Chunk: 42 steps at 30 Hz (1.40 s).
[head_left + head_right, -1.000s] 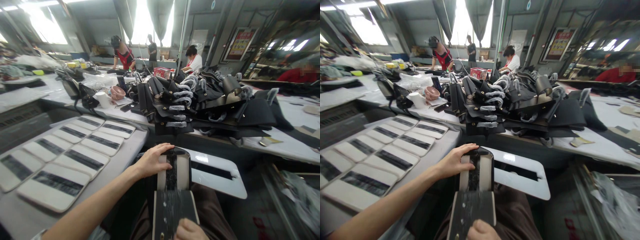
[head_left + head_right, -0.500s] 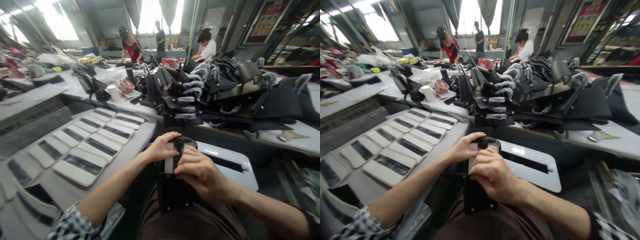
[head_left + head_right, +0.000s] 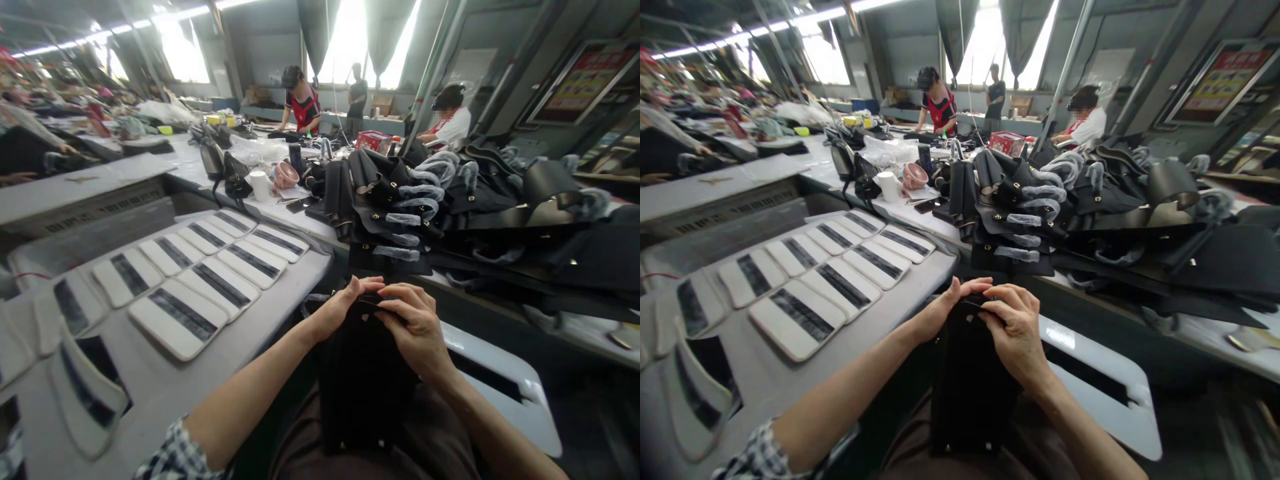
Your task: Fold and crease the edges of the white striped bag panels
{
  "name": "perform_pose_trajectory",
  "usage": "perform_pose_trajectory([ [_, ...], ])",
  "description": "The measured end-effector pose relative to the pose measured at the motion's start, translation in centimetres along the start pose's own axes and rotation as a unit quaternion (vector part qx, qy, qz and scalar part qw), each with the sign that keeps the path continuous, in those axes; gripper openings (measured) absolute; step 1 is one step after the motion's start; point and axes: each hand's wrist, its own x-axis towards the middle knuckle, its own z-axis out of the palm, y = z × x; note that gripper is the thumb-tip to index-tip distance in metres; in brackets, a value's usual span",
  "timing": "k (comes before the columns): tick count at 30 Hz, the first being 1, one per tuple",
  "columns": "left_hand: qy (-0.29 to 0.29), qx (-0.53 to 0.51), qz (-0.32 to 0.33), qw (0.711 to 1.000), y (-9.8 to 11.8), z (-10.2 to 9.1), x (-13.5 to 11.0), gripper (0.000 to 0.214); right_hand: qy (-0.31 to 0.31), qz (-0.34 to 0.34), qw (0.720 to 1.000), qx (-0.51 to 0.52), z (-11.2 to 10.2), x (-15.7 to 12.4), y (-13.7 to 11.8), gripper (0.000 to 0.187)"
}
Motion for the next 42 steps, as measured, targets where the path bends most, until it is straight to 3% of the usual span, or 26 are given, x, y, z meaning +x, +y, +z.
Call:
perform_pose_trajectory([
  [12, 0.006, 0.104, 0.072, 0.992, -0.4, 0.1, 0.2, 0.048, 0.009, 0.006, 1.000, 0.024, 0.6, -0.2, 0.1, 0.010],
  [19, 0.036, 0.126, 0.039, 0.991, -0.7, 0.7, 0.2, 0.037, 0.015, 0.038, 0.999, 0.025, 0.8, 0.4, -0.7, 0.015],
  [22, 0.040, 0.140, 0.019, 0.989, -0.6, 0.4, 0.1, 0.035, 0.062, 0.091, 0.992, 0.058, -0.5, 0.1, -0.6, 0.027],
  [26, 0.079, 0.167, -0.021, 0.983, -0.5, -0.1, -0.1, 0.036, 0.143, 0.234, 0.957, 0.090, -2.0, -3.2, 0.7, 0.023],
  [30, 0.148, 0.179, -0.053, 0.971, -1.2, 0.4, -0.7, 0.039, 0.064, 0.358, 0.909, 0.206, -0.9, -7.2, 0.3, 0.022],
  [32, 0.181, 0.179, -0.050, 0.966, -1.6, 0.8, -1.0, 0.039, 0.042, 0.375, 0.891, 0.252, 0.3, -8.0, -0.5, 0.021],
  [36, 0.223, 0.157, -0.067, 0.960, -2.1, 1.2, -1.4, 0.038, 0.082, 0.391, 0.866, 0.299, 2.1, -7.9, -1.4, 0.017],
  [42, 0.241, 0.140, -0.078, 0.957, -2.6, 1.1, -1.5, 0.039, 0.114, 0.414, 0.845, 0.319, 2.9, -7.3, -0.5, 0.033],
])
